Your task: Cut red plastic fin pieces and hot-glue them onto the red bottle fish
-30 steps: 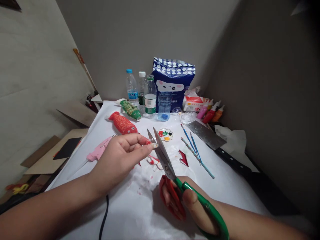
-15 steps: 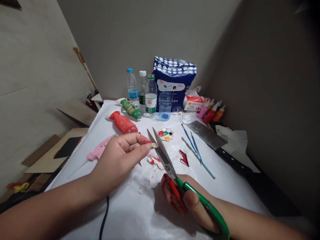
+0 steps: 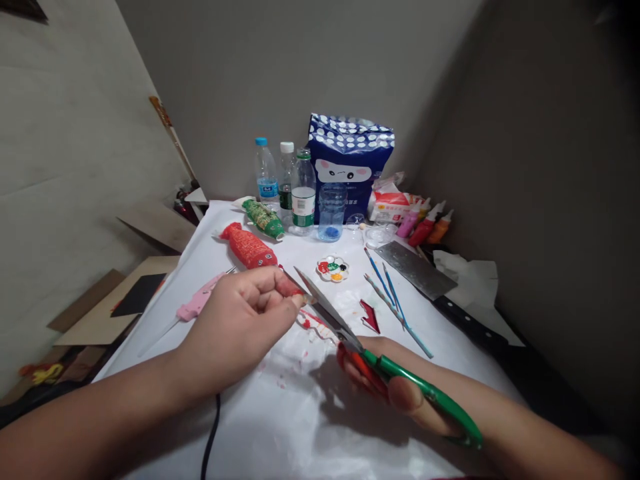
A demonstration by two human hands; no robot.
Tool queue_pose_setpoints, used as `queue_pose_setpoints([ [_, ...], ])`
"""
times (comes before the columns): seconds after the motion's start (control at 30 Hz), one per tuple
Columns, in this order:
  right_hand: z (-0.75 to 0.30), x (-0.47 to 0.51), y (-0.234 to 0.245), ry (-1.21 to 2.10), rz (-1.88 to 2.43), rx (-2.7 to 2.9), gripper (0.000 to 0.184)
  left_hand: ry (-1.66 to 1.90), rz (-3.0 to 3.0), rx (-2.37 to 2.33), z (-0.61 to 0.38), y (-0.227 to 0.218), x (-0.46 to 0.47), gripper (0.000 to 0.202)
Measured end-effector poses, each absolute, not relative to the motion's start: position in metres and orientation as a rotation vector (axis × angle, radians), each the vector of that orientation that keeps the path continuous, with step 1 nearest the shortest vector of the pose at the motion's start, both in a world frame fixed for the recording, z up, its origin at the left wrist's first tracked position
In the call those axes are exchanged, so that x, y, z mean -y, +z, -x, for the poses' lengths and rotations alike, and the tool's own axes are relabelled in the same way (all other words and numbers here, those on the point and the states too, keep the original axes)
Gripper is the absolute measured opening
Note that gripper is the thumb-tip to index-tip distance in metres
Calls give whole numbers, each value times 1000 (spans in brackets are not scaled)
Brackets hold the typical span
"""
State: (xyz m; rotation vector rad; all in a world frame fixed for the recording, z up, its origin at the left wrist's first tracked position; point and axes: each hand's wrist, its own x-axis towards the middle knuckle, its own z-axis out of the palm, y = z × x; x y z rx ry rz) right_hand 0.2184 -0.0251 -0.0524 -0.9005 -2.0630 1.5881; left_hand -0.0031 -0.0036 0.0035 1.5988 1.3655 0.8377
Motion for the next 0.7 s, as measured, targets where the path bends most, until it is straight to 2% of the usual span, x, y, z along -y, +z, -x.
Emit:
queue_pose_setpoints([
  [0.43, -229, 22, -52, 1493, 1019, 2081, 77, 803, -1590, -1413, 0, 6, 5, 21],
  [0.7, -229, 24, -46, 1486, 1026, 2124, 75, 877, -1556, -1232, 11, -3, 0, 20],
])
